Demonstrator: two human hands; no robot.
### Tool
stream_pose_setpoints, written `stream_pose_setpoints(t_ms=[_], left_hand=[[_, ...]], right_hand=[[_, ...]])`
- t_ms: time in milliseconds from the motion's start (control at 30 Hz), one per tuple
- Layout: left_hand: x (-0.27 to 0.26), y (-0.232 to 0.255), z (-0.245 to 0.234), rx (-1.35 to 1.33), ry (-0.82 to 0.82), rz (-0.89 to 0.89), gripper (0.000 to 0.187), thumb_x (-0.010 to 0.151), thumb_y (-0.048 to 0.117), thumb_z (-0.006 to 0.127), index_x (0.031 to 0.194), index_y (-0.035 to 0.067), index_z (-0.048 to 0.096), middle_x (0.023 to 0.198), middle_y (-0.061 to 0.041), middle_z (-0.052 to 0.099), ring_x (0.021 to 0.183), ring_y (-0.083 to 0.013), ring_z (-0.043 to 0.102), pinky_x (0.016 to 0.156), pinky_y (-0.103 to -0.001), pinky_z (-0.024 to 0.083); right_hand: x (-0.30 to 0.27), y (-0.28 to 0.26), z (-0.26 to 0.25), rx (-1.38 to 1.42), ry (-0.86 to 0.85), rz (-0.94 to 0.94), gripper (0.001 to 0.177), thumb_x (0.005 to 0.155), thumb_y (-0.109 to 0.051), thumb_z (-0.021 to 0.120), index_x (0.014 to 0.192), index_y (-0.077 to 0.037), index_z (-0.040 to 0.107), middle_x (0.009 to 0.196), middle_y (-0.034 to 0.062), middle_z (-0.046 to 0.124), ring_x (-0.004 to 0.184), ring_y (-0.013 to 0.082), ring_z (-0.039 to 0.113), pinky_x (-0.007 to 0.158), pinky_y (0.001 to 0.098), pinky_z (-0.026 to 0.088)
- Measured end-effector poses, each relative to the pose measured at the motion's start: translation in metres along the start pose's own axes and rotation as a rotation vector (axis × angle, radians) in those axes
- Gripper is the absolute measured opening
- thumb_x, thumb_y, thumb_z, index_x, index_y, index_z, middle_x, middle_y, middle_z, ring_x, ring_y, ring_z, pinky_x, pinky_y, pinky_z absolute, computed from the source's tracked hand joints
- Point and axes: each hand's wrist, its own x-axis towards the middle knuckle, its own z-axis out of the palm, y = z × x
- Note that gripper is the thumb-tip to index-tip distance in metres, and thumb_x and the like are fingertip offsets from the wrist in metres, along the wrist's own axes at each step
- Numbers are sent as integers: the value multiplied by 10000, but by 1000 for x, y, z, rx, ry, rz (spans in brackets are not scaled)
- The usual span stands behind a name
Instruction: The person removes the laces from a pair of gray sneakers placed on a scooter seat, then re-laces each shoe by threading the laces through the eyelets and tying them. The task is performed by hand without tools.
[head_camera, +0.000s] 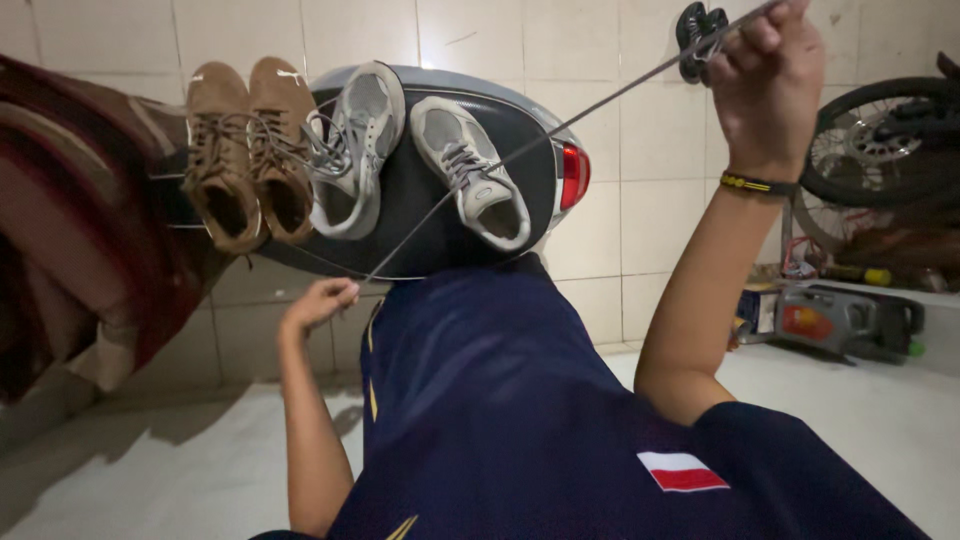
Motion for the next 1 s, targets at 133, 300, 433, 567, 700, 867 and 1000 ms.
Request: stream_pose_setpoints(t_ms=[133,300,433,567,700,867,1000], left_hand=[[1,19,32,348,95,-198,256,939,330,714,918,80,764,845,-80,698,764,-211,629,761,-379,497],[6,161,99,469,786,514,159,996,154,652,1036,10,708,1024,-218,668,981,-441,634,867,-508,497],[25,289,167,333,791,591,137,945,130,685,1004,13,727,1023,-150,651,1028,-367,619,921,-452,492],[39,337,194,453,824,488,159,897,154,712,1004,54,775,1033,-120,658,1011,-347,595,895,-456,467],[56,330,206,457,933,401,210,848,174,738,1013,51,780,1037,-121,656,1018,-342,589,894,-459,454],[74,316,215,366,1030,316,223,838,186,745,1020,65,787,1019,-106,657,1012,-322,597,921,-446,461],[80,312,218,324,1069,269,185,841,197,764,987,89,793,997,-87,661,1003,-306,602,924,-440,456]], right_hand=[[15,23,-11,-65,-54,-13,99,1085,-169,627,1167,-119,651,984,-31,623,885,61,562,828,220,466],[38,92,-21,-283,5,-13,153,1126,-198,698,1166,-51,709,910,-37,596,783,56,498,738,227,405],[27,161,-16,-686,-89,186,148,1010,-167,720,1060,-29,724,961,-7,709,851,66,626,763,220,515],[2,211,-11,-685,-319,275,133,947,-92,760,1006,14,706,1012,47,742,860,108,688,781,269,581],[-8,229,-19,-652,-310,427,135,919,-101,753,985,-2,689,924,37,744,837,87,719,736,249,604],[-8,246,-21,-747,-322,262,122,924,-89,770,968,7,708,889,51,747,819,79,698,731,240,577],[-6,247,-21,-739,-363,225,124,930,-85,773,946,10,696,908,51,760,834,69,693,752,243,575]])
